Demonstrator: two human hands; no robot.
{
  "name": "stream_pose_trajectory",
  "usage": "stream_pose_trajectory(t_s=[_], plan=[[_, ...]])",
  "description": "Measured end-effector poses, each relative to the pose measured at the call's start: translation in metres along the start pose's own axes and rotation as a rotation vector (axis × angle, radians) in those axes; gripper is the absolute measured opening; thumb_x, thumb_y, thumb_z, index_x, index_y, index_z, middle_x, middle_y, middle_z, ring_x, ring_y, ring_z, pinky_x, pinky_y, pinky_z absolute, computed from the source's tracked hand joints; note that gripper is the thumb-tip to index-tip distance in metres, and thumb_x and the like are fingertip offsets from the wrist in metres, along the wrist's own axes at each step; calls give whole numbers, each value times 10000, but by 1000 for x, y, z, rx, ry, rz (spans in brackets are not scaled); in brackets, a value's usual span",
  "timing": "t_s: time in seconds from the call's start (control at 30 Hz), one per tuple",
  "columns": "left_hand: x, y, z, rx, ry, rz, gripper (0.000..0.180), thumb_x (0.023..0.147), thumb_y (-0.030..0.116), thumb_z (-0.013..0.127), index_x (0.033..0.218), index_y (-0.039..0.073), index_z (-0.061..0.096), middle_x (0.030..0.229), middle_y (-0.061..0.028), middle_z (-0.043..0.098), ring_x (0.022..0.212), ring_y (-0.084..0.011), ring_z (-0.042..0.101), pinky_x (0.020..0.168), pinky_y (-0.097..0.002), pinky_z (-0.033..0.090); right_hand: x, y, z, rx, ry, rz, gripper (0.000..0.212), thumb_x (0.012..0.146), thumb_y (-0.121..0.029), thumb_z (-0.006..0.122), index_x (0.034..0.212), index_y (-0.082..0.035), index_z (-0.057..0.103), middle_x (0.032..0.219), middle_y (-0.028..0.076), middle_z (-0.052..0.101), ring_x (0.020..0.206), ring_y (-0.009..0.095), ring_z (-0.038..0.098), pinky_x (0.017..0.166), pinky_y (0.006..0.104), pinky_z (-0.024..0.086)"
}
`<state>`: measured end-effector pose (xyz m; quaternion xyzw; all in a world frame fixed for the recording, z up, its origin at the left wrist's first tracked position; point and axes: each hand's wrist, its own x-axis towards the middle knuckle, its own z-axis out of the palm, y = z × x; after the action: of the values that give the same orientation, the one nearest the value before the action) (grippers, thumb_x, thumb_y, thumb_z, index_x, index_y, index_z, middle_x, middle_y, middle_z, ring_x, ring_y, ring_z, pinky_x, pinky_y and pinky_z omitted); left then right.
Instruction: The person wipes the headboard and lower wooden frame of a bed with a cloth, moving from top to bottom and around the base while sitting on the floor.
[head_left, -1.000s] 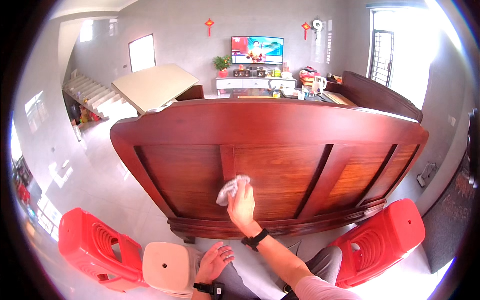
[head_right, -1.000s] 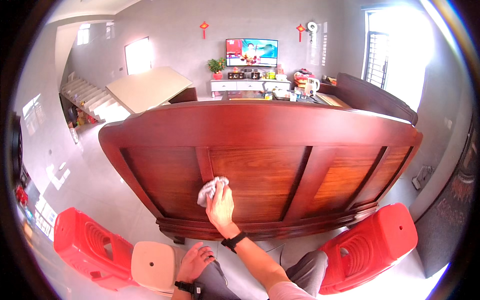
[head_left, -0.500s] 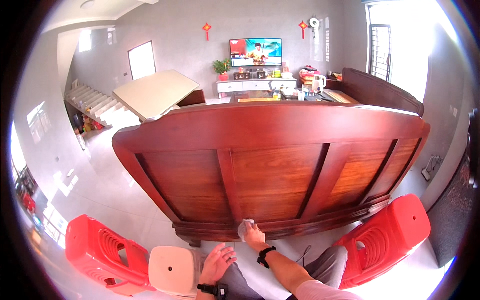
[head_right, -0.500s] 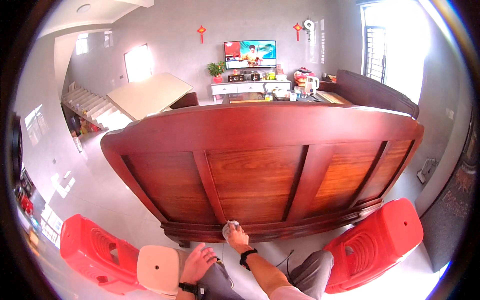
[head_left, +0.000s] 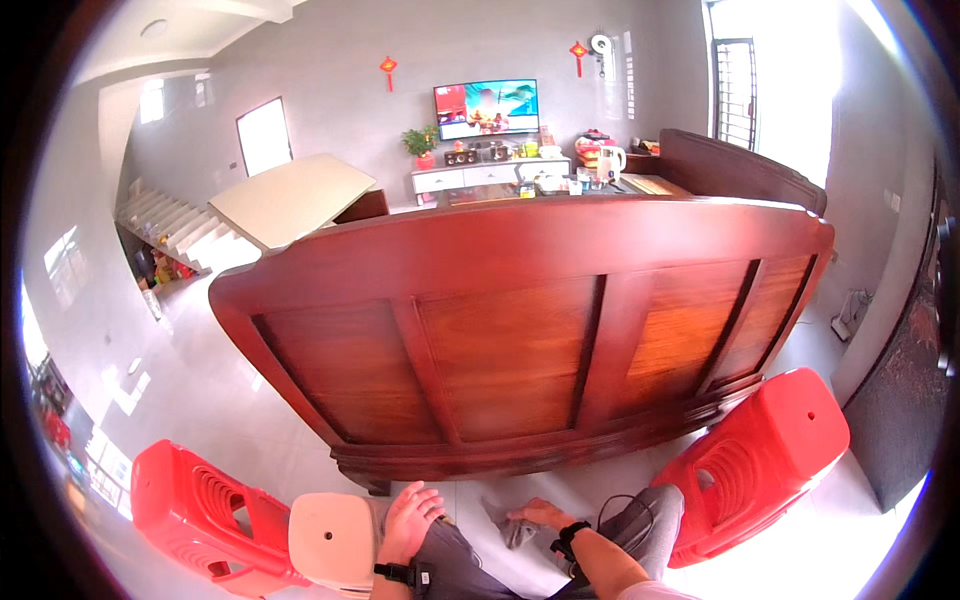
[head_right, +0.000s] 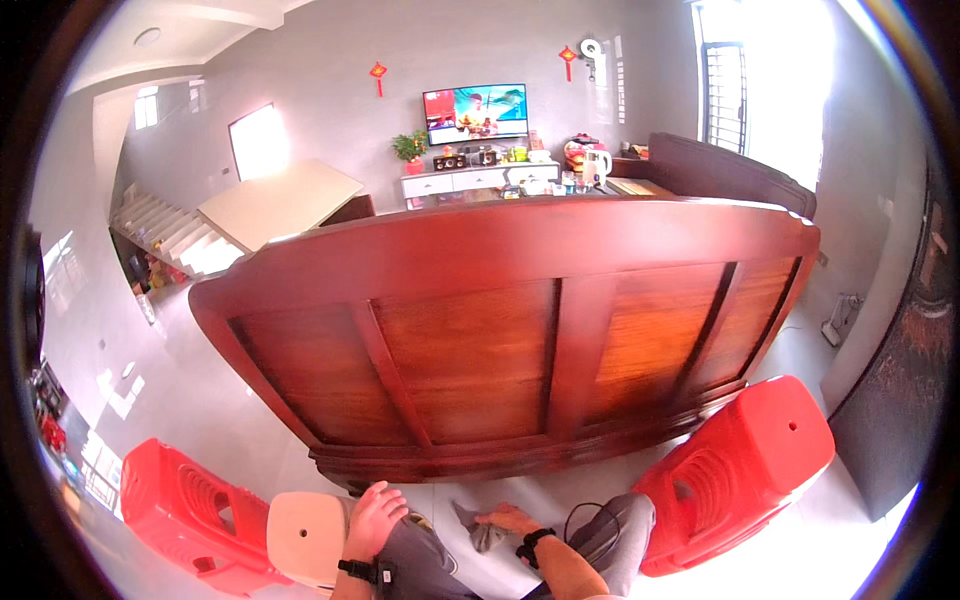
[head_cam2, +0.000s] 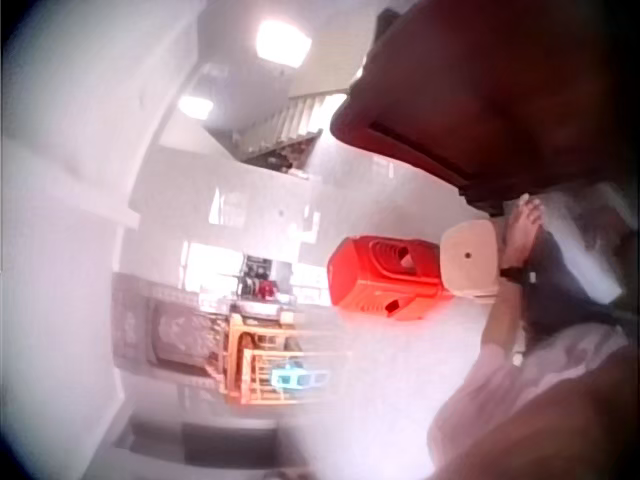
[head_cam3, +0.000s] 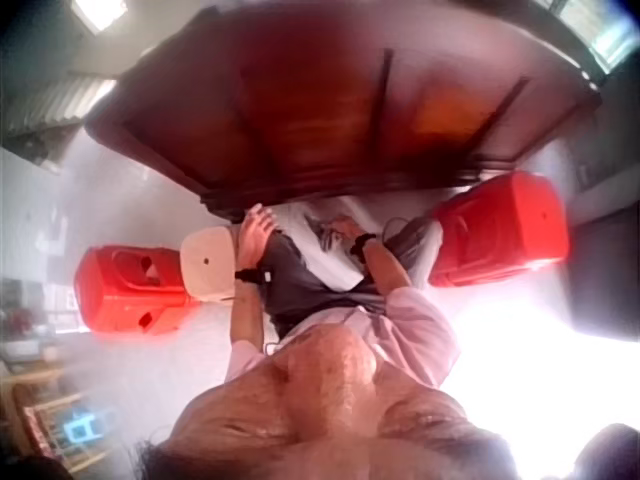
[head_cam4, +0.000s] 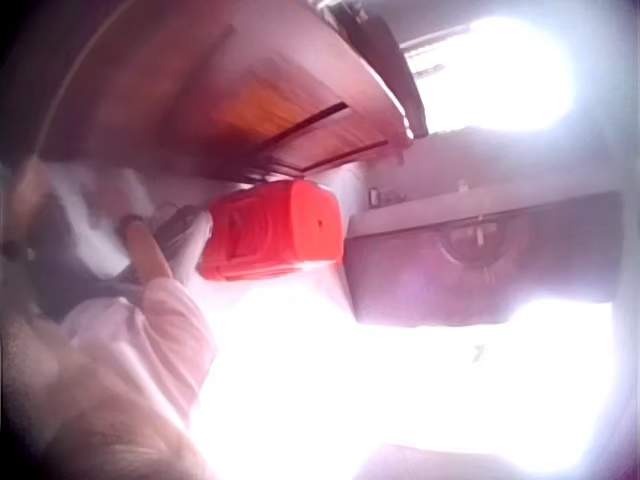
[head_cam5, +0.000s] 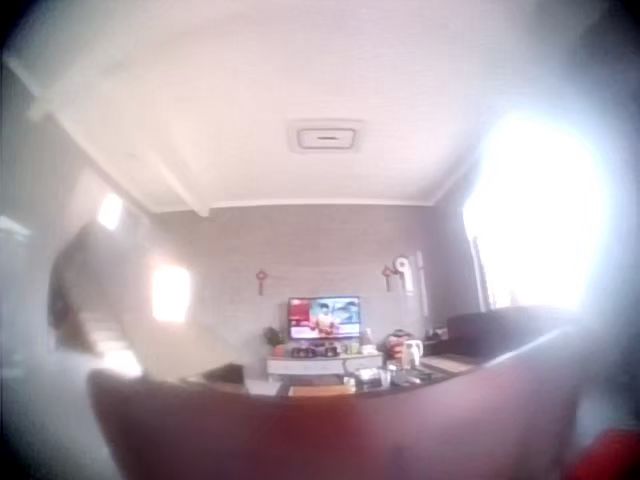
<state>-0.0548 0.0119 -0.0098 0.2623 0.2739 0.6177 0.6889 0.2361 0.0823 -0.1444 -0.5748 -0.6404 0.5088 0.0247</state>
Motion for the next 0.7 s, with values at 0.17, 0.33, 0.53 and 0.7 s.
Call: stream_pose_trajectory(t_s=[0.17, 0.33, 0.53, 0.7], plan=[[7, -15, 21, 533, 41, -126, 330, 918, 176, 581, 1222, 59, 528, 1088, -120, 629, 973, -205, 608, 859, -330, 479, -23, -6, -11, 470, 123, 90, 592, 827, -539, 602, 1180, -66, 635, 1093, 95, 668, 1005, 209, 592, 877, 302, 443], [25, -94, 39, 795, -134, -219, 454, 885, 155, 624, 1292, 37, 463, 1172, -102, 598, 998, -174, 597, 870, -310, 475, -19, 34, -15, 326, 277, -167, 663, 795, -535, 653, 1274, -84, 567, 1175, 122, 632, 1111, 212, 558, 961, 317, 405], [25, -144, 8, 1130, -339, -163, 665, 760, 119, 735, 1340, 42, 420, 1123, -97, 606, 1026, -178, 571, 859, -281, 477, -96, -29, -32, 986, -123, -162, 663, 797, -382, 711, 1298, 1, 505, 1234, 116, 579, 1126, 219, 548, 906, 341, 450], [8, -109, 61, 1421, -82, -308, 339, 806, 247, 670, 1025, -7, 623, 843, -101, 663, 751, -165, 623, 678, -337, 498, -60, 1, -21, 860, 270, -142, 398, 829, -312, 675, 1048, 20, 660, 966, 103, 682, 925, 147, 591, 804, 295, 464]])
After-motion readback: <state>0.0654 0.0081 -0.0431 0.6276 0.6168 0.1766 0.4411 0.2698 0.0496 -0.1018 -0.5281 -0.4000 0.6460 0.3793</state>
